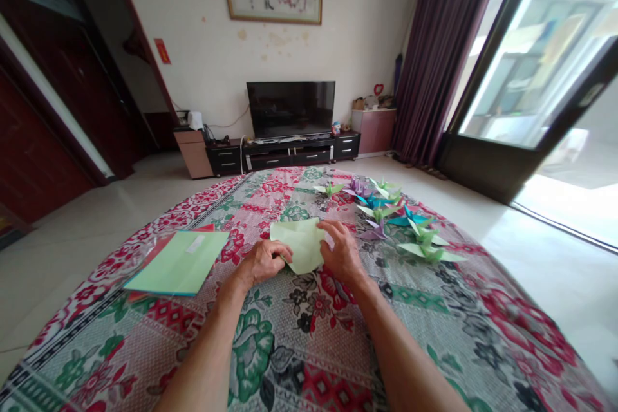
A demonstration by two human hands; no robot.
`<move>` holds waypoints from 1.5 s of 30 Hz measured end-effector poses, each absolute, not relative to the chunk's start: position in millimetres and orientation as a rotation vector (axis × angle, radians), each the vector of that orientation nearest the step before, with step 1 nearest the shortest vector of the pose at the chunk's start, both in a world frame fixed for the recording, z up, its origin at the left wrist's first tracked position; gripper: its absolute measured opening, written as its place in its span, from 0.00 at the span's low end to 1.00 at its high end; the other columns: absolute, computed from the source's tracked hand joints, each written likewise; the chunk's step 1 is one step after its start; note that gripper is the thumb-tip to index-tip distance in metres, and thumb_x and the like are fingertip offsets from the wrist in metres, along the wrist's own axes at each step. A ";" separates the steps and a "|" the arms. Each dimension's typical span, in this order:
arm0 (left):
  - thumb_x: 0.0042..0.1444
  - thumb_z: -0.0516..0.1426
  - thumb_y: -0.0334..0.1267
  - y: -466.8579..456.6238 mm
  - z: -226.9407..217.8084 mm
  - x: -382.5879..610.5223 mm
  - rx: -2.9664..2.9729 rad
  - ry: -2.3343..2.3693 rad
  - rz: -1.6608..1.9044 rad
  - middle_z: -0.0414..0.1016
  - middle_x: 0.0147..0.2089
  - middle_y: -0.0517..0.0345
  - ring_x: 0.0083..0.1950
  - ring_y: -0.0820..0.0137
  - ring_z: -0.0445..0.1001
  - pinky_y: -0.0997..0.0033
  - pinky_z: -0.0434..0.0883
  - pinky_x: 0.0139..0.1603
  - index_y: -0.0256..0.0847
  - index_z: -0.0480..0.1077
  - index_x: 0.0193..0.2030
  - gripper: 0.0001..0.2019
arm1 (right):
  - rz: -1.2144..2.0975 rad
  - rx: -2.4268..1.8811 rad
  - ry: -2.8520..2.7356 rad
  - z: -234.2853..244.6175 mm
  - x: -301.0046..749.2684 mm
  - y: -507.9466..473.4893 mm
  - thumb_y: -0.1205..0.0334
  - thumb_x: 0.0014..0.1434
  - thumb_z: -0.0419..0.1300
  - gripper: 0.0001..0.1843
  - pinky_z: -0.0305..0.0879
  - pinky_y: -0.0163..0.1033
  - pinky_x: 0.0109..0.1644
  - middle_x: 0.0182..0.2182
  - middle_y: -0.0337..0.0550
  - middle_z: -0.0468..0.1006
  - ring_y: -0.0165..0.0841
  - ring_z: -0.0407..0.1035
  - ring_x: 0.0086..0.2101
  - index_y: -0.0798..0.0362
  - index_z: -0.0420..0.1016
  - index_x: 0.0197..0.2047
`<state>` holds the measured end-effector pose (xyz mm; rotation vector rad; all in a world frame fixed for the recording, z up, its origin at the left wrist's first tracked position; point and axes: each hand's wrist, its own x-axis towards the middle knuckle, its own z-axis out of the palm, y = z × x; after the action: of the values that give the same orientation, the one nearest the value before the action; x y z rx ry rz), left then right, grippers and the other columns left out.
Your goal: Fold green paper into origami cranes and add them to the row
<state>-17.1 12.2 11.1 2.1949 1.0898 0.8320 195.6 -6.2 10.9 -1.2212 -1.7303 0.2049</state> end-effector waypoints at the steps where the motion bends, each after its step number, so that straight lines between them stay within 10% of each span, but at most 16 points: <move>1: 0.42 0.51 0.26 12.1 11.6 -17.7 2.200 1.094 0.824 0.79 0.37 0.58 0.39 0.71 0.76 0.73 0.69 0.44 0.40 0.76 0.26 0.13 | 0.215 -1.210 -1.828 12.4 195.9 -9.0 0.73 0.46 0.52 0.19 0.59 0.43 0.53 0.41 0.45 0.75 0.36 0.66 0.44 0.51 0.75 0.41; 12: 0.51 0.52 0.39 14.5 10.9 -10.7 2.126 1.582 0.818 0.64 0.19 0.66 0.24 0.77 0.63 0.78 0.56 0.25 0.35 0.72 0.25 0.12 | 0.388 -1.195 -2.093 13.6 202.2 -21.5 0.69 0.51 0.55 0.10 0.60 0.33 0.42 0.27 0.41 0.75 0.29 0.68 0.32 0.55 0.76 0.23; 19: 0.52 0.54 0.37 13.6 6.5 0.3 2.119 1.721 0.927 0.76 0.33 0.57 0.31 0.71 0.71 0.75 0.64 0.34 0.41 0.68 0.54 0.21 | 0.230 -1.320 -2.060 5.0 198.0 -17.5 0.63 0.51 0.60 0.07 0.58 0.34 0.41 0.29 0.41 0.74 0.29 0.66 0.32 0.54 0.75 0.24; 26: 0.57 0.51 0.37 21.9 -6.1 2.2 2.380 1.733 0.918 0.74 0.36 0.54 0.37 0.70 0.72 0.73 0.67 0.40 0.42 0.76 0.38 0.12 | 0.103 -1.497 -2.019 2.8 183.8 -21.5 0.58 0.56 0.57 0.14 0.55 0.34 0.41 0.27 0.41 0.71 0.29 0.64 0.32 0.54 0.73 0.22; 45: 0.53 0.55 0.49 17.0 -9.5 5.3 2.587 1.719 0.919 0.69 0.41 0.48 0.46 0.61 0.66 0.61 0.65 0.49 0.37 0.74 0.42 0.18 | 0.525 -1.245 -2.215 27.2 222.1 -23.1 0.70 0.48 0.55 0.11 0.62 0.30 0.38 0.29 0.39 0.75 0.27 0.68 0.31 0.53 0.79 0.25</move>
<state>5.3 17.0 -9.5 2.5871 1.7189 0.9186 222.1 -23.1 27.2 -1.2446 -2.2149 0.5248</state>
